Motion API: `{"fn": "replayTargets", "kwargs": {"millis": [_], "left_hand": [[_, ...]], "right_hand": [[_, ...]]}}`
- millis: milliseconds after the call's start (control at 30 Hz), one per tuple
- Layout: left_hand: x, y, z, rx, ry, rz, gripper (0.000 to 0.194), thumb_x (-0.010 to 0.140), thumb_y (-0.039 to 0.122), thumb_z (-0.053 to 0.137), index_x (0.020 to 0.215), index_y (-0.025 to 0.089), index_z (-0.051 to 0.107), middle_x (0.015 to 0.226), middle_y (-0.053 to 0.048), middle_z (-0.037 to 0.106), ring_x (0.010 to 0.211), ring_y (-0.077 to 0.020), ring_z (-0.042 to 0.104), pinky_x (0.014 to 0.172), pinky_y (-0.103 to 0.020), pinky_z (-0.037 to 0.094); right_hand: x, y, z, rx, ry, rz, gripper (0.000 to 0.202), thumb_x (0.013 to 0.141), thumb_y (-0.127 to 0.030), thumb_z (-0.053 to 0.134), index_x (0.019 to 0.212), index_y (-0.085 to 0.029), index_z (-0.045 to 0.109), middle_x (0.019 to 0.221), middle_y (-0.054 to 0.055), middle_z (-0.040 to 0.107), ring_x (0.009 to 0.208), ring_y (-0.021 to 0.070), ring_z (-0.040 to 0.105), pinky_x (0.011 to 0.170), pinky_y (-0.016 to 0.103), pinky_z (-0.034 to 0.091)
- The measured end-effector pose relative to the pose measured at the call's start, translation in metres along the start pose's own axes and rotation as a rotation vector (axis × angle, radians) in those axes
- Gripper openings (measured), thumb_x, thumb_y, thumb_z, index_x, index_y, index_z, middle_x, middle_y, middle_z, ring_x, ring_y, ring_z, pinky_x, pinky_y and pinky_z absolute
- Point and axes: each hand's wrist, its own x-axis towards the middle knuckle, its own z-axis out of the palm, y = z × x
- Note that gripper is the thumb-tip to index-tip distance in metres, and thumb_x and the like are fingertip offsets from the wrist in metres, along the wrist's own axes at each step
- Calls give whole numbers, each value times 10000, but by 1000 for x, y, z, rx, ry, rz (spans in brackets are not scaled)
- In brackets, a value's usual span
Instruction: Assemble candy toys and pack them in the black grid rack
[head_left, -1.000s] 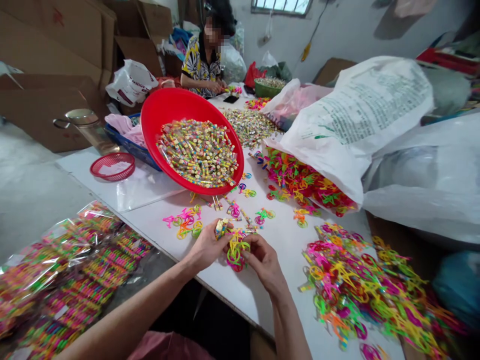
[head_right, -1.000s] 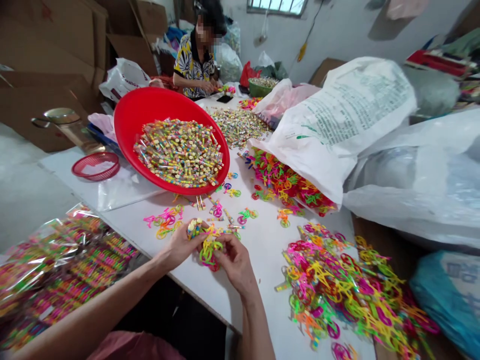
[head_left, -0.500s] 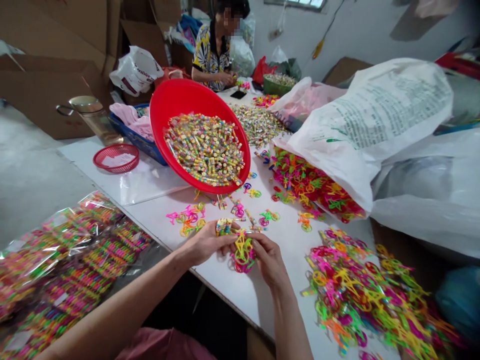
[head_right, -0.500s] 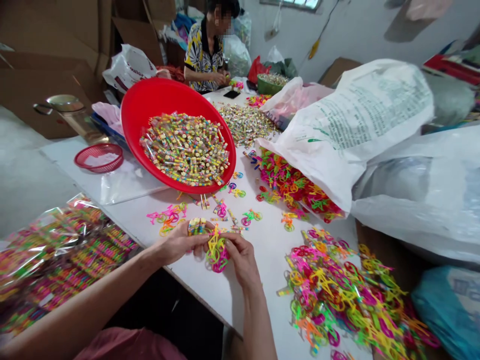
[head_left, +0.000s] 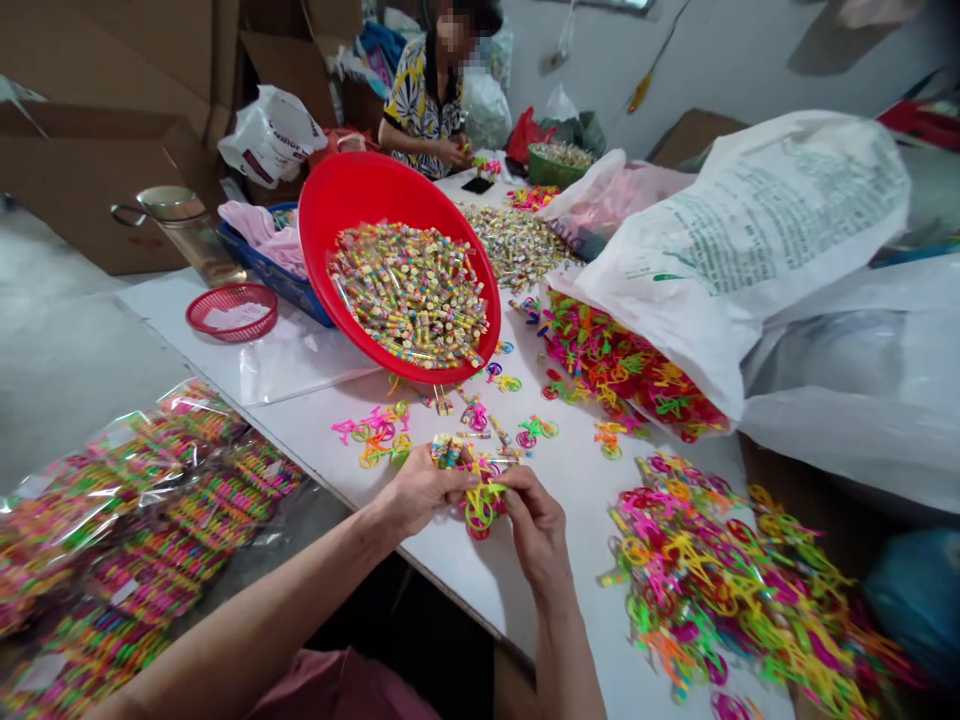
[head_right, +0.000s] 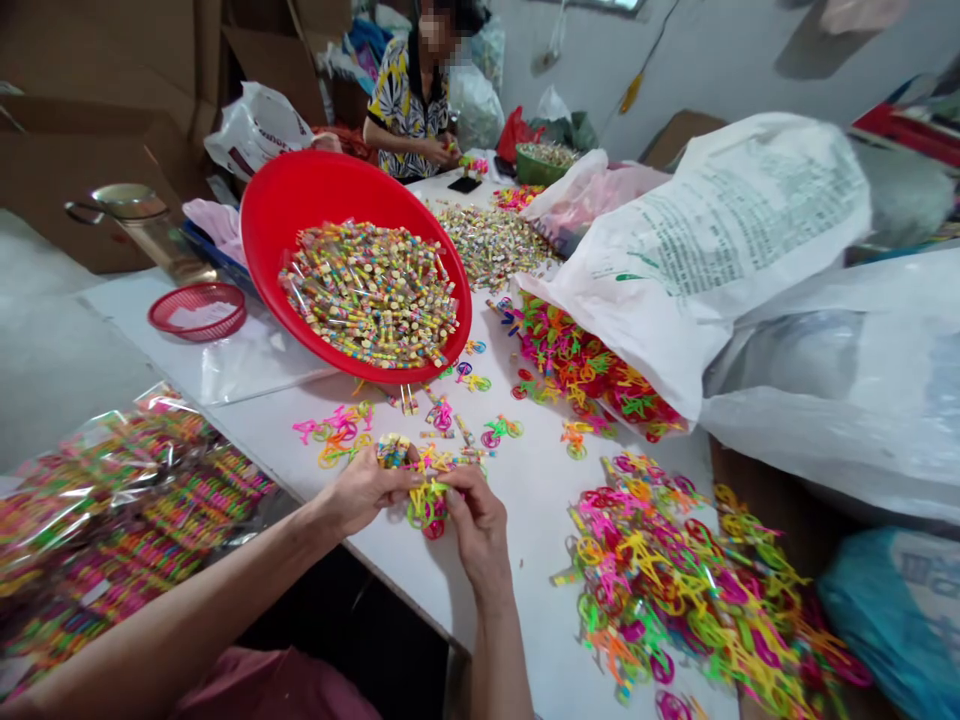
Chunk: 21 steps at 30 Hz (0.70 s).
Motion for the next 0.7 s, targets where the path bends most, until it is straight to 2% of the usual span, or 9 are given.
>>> {"fn": "replayTargets", "kwargs": {"millis": [167, 267, 433, 567, 633, 700], "left_hand": [[-2, -4, 1, -13, 6, -27, 264, 559, 209, 756, 704, 126, 550, 391, 87, 420, 345, -24, 350, 356, -152, 210], [-2, -3, -2, 17, -7, -19, 290, 553, 224, 767, 721, 126, 553, 437, 75, 460, 365, -28, 380, 372, -153, 248], [-3, 4, -4, 112, 4, 44, 344, 525, 254, 795, 736, 127, 555, 505, 65, 501, 412, -35, 413, 409, -163, 314], [-4, 13, -3, 217, -68, 94, 297, 559, 235, 777, 729, 123, 561, 497, 67, 494, 419, -32, 408, 411, -158, 312], [-2, 18, -5, 245, -66, 126, 290, 559, 235, 775, 719, 120, 563, 500, 64, 496, 422, -32, 408, 411, -157, 314], [2, 23, -10, 227, -17, 155, 306, 547, 246, 782, 712, 124, 555, 500, 68, 486, 416, -30, 398, 403, -155, 310]], "right_hand": [[-7, -14, 3, -191, 52, -99, 135, 856, -192, 502, 919, -240, 612, 884, 15, 559, 842, 155, 529, 747, 275, 409], [-10, -18, 3, -219, 19, -41, 126, 847, -209, 523, 943, -239, 599, 903, 19, 555, 852, 157, 531, 746, 271, 415], [-5, -9, -1, -58, -82, 139, 108, 799, -269, 609, 896, -228, 582, 839, -1, 546, 731, 125, 510, 648, 238, 410], [-4, -3, -5, 203, -178, 280, 156, 782, -323, 626, 873, -211, 567, 681, -31, 511, 570, 89, 444, 520, 208, 346], [-9, -3, -7, 320, -224, 305, 210, 752, -372, 646, 843, -200, 567, 617, -41, 494, 511, 80, 412, 482, 205, 317], [-13, -4, -8, 354, -232, 307, 248, 724, -407, 661, 814, -194, 568, 603, -37, 506, 495, 83, 413, 470, 208, 317]]}}
